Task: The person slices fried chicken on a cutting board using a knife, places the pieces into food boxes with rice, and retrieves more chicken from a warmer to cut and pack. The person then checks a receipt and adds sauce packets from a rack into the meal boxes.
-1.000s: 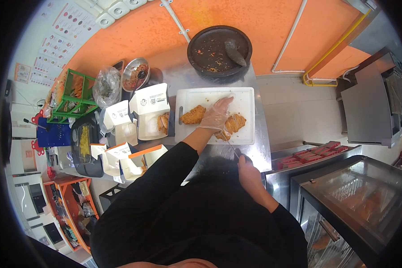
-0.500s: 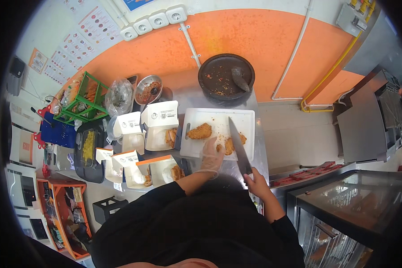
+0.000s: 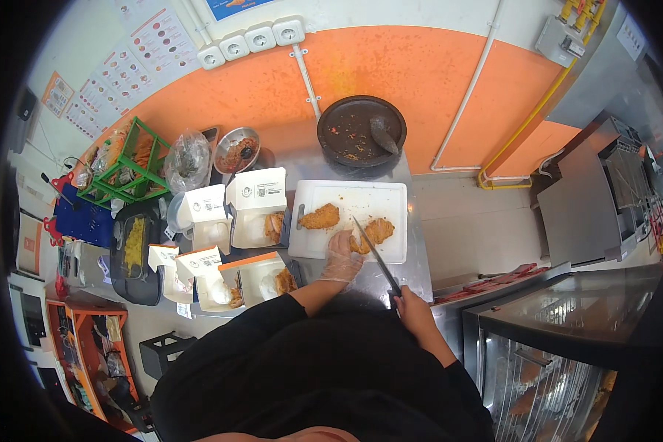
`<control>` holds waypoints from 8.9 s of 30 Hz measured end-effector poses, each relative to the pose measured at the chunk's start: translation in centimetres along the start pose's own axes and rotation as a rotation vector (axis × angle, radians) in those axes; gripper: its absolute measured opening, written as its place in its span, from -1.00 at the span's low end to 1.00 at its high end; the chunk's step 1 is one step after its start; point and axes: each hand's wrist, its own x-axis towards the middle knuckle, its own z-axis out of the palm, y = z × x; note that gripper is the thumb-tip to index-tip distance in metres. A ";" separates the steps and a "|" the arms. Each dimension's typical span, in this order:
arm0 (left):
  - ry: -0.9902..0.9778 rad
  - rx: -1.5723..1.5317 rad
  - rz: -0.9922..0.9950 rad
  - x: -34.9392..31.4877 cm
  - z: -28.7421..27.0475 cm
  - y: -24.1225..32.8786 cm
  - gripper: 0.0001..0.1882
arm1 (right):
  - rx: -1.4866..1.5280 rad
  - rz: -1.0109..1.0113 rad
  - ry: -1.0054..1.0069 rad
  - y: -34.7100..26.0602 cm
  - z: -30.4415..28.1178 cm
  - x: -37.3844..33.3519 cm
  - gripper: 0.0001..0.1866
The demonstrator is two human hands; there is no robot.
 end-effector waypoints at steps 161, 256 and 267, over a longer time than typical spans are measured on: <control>-0.478 -0.230 -0.172 12.1 -10.1 5.2 -0.62 | 0.557 0.374 0.250 3.9 0.1 -6.4 -0.39; -0.735 0.584 -0.425 13.0 -2.9 -1.6 -0.40 | 0.273 0.112 0.258 1.1 -0.7 -2.6 -0.60; -0.518 0.594 -0.403 11.7 -6.0 4.3 -0.21 | 0.120 0.063 0.055 -1.2 -0.8 4.6 -0.74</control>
